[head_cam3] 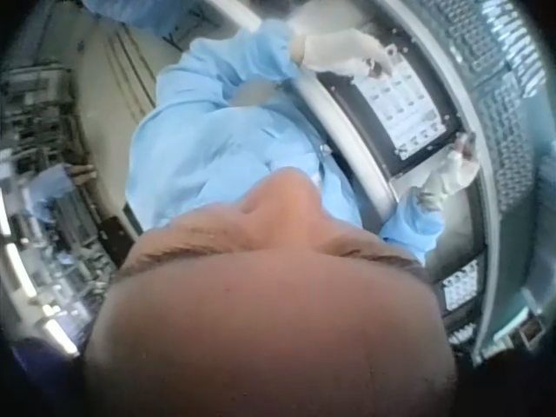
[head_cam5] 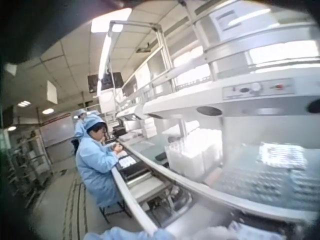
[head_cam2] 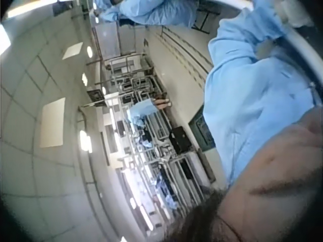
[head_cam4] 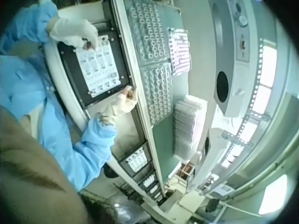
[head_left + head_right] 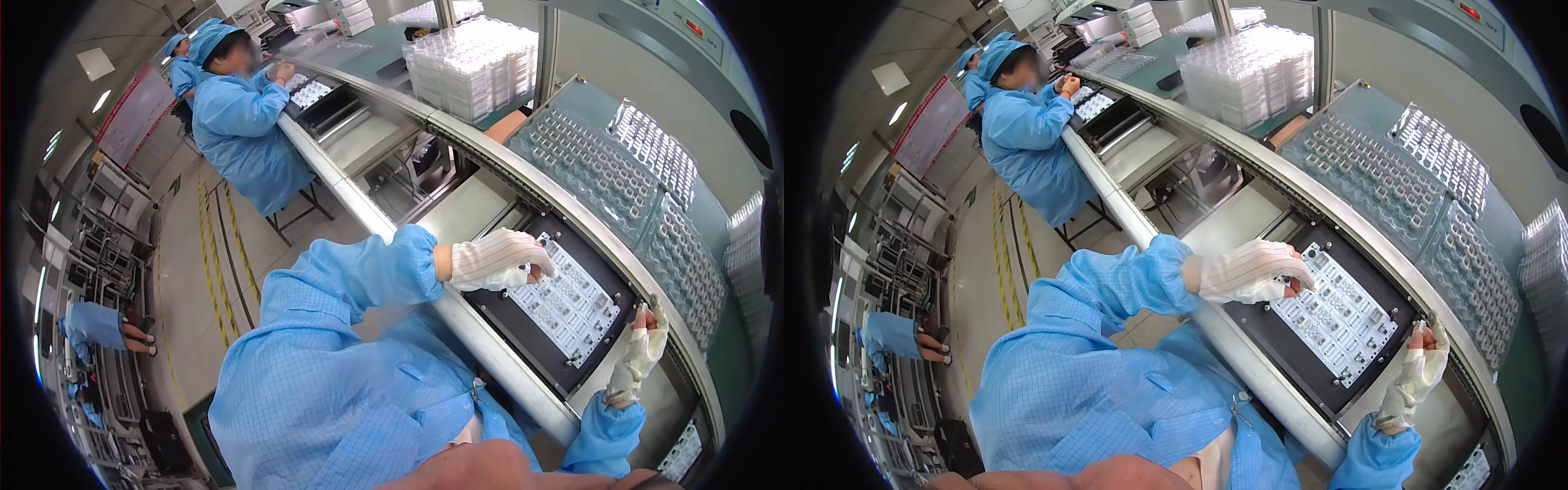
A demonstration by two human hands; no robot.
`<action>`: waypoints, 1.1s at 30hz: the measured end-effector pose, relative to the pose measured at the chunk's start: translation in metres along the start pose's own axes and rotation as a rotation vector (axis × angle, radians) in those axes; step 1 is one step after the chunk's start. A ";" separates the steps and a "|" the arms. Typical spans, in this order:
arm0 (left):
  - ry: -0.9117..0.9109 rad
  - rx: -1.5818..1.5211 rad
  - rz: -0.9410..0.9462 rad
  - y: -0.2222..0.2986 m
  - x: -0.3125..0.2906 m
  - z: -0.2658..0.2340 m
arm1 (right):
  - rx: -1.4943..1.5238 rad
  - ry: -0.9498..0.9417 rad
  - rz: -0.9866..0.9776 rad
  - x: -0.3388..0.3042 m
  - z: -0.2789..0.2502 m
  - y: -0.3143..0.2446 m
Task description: Assembling small electronic components onto a printed circuit board on a factory conveyor line.
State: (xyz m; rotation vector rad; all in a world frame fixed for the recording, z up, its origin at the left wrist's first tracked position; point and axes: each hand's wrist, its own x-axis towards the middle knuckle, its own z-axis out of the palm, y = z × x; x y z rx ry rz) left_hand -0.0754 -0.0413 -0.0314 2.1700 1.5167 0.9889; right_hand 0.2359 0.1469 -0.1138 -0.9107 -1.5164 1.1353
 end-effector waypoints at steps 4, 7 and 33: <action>-0.005 0.121 0.012 0.006 -0.005 -0.002 | -0.043 -0.004 0.031 -0.007 -0.012 0.001; 0.034 0.139 0.062 0.008 -0.007 -0.002 | -0.052 -0.002 0.028 -0.005 -0.014 0.003; -0.098 0.415 0.178 -0.010 0.031 0.014 | -0.111 0.005 0.092 -0.022 0.019 -0.031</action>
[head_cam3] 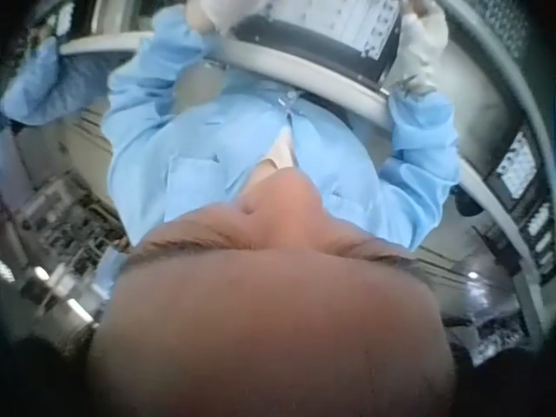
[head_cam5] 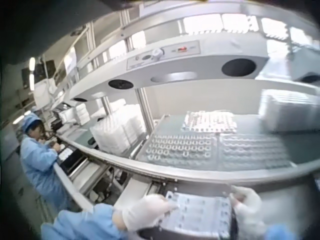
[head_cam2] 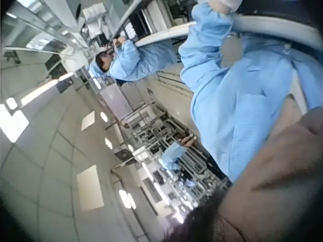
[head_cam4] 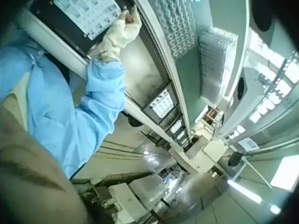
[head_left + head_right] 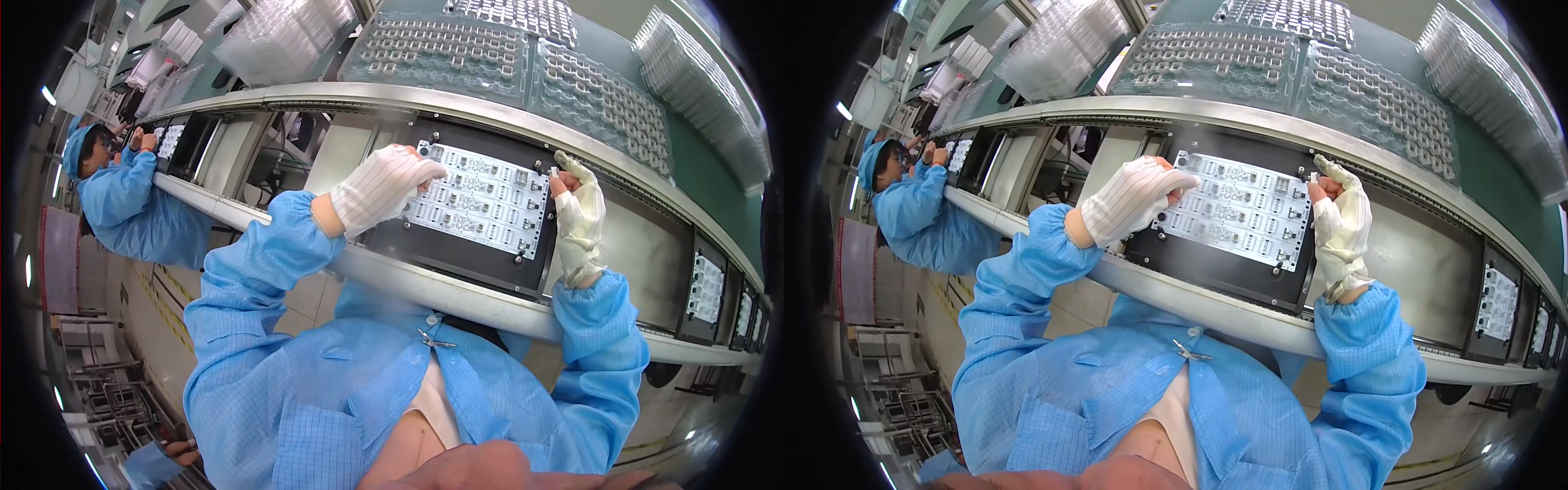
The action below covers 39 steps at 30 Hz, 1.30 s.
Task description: Assembling small electronic components onto a printed circuit board on a factory conveyor line.
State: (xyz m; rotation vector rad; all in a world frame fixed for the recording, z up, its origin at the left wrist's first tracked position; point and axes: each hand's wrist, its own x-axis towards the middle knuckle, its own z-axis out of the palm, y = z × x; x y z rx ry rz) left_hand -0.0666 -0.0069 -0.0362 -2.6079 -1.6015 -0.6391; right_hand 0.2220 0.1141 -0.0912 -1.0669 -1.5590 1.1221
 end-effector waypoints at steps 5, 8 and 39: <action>-0.050 0.029 -0.015 -0.010 0.013 -0.003 | 0.012 0.010 0.010 0.000 0.004 0.001; -0.081 0.023 0.013 -0.016 0.019 0.003 | -0.030 0.008 -0.015 0.000 0.004 0.000; -0.118 0.054 0.090 -0.036 0.009 0.000 | 0.114 -0.043 -0.019 -0.007 0.024 0.011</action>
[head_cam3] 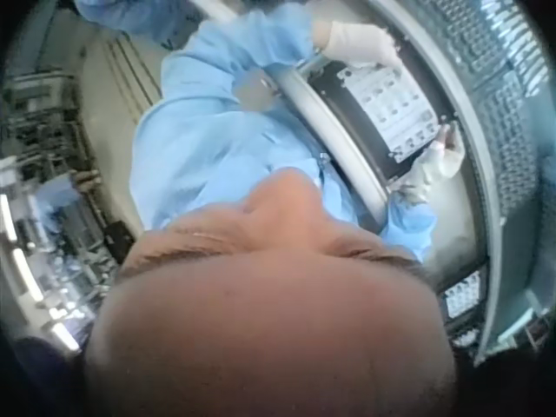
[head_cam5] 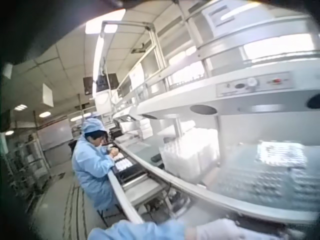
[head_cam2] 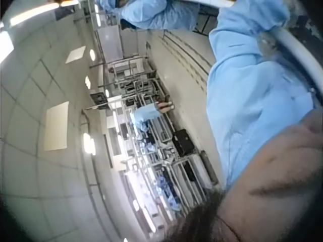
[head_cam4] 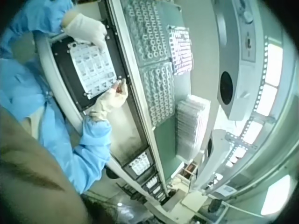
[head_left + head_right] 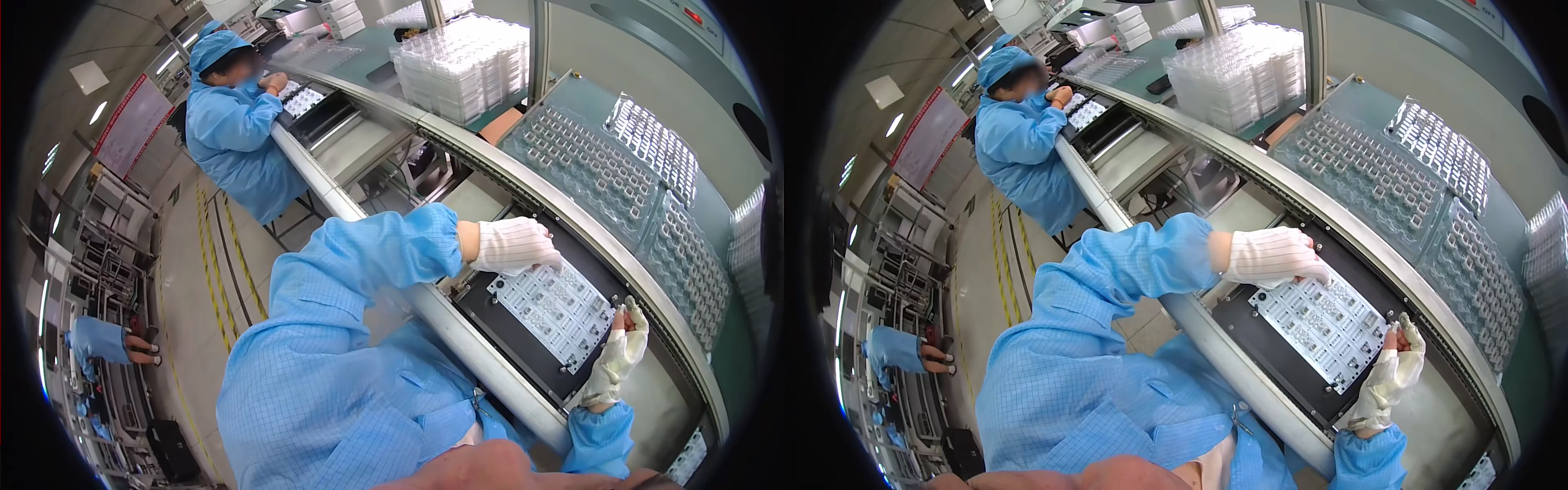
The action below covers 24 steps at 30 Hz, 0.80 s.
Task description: Assembling small electronic components onto a printed circuit board on a factory conveyor line.
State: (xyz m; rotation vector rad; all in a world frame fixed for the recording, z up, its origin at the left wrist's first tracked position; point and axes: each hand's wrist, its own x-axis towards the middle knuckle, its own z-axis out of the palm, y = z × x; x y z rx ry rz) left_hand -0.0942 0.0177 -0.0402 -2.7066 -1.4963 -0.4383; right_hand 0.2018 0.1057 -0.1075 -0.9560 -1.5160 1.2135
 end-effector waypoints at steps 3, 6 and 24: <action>0.031 0.028 0.025 0.002 0.005 0.002 | 0.036 0.012 0.017 0.004 -0.010 0.012; 0.040 -0.118 -0.005 0.002 0.018 0.004 | 0.081 0.111 0.045 -0.001 -0.004 -0.007; 0.116 -0.109 -0.081 0.011 0.006 0.004 | -0.147 0.082 -0.026 -0.002 0.001 -0.021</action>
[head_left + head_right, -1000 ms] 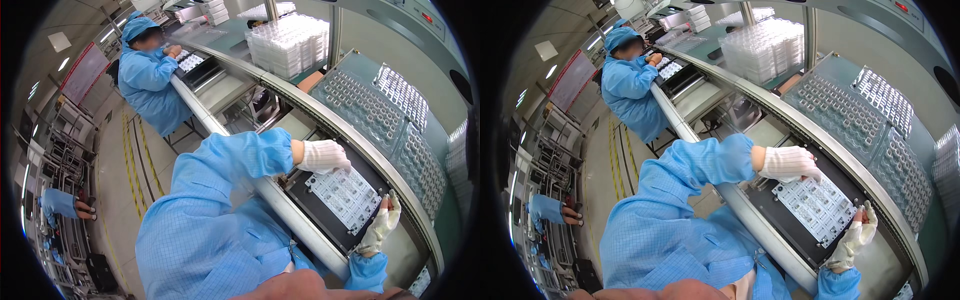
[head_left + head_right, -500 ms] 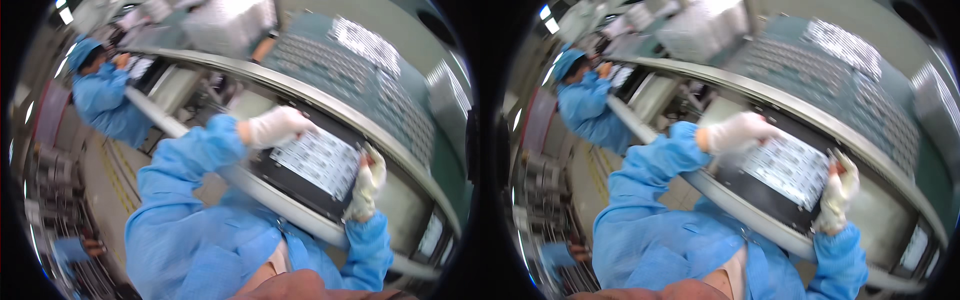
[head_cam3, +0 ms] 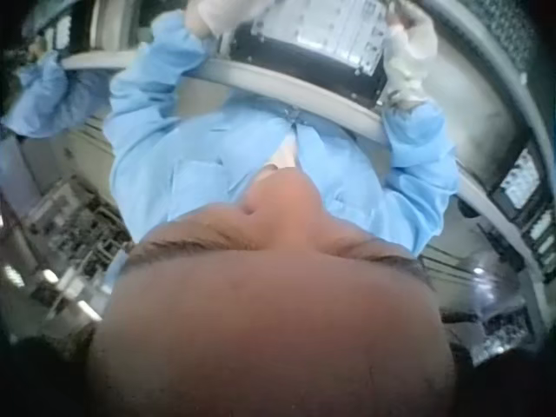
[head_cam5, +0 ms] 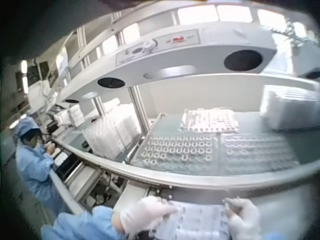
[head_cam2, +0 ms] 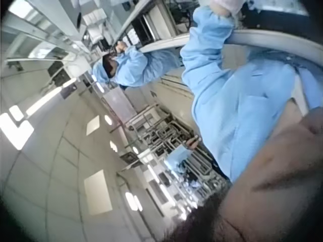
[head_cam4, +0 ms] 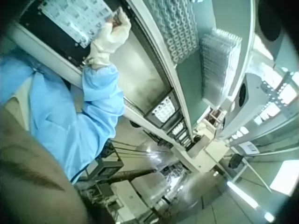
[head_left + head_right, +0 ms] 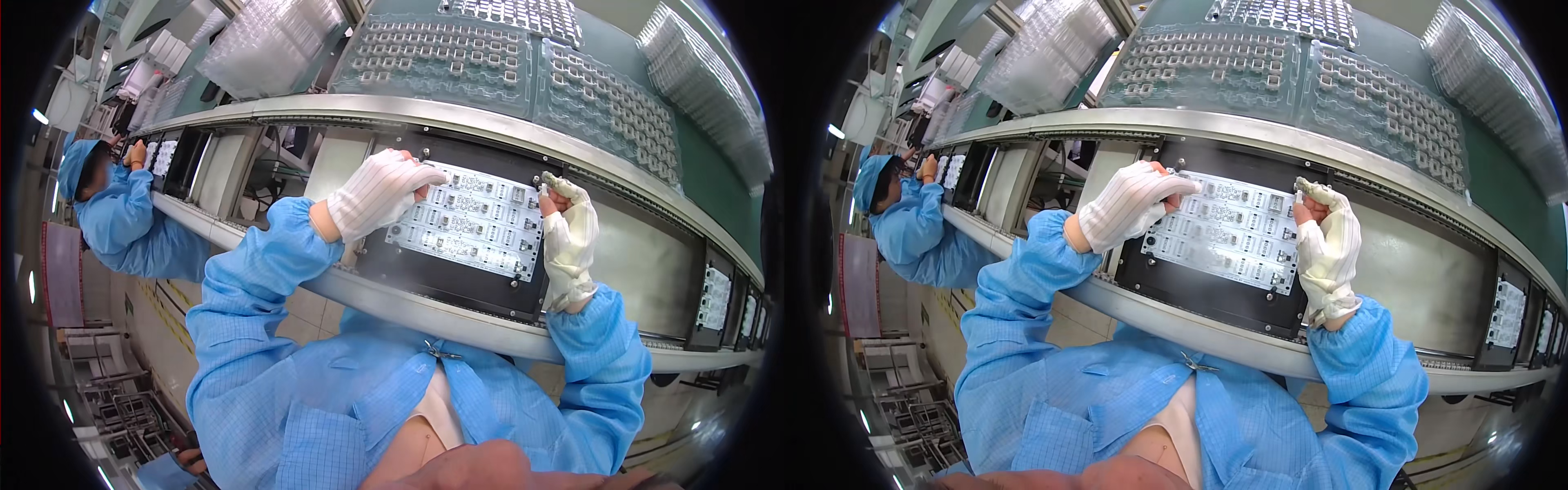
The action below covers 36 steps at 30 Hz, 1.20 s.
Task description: Assembling small electronic components onto a printed circuit board on a factory conveyor line.
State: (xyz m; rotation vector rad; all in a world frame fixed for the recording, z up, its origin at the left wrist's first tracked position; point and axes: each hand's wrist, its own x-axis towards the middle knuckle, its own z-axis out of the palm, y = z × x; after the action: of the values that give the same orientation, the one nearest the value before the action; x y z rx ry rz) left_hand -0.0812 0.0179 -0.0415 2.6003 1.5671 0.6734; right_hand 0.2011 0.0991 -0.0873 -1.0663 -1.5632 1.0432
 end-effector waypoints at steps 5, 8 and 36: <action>0.012 0.223 0.127 0.005 -0.001 0.004 | -0.028 0.011 -0.007 0.000 0.001 -0.005; 0.091 0.146 0.089 -0.001 -0.015 0.008 | 0.040 -0.068 -0.064 0.003 0.006 -0.010; 0.221 -0.138 0.027 -0.013 -0.013 0.010 | 0.079 -0.052 0.066 0.024 -0.050 0.059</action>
State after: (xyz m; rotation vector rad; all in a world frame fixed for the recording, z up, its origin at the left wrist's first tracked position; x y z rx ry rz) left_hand -0.0931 0.0146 -0.0587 2.5238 1.4788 1.0632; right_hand 0.2550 0.1444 -0.1281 -1.0502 -1.5238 1.1767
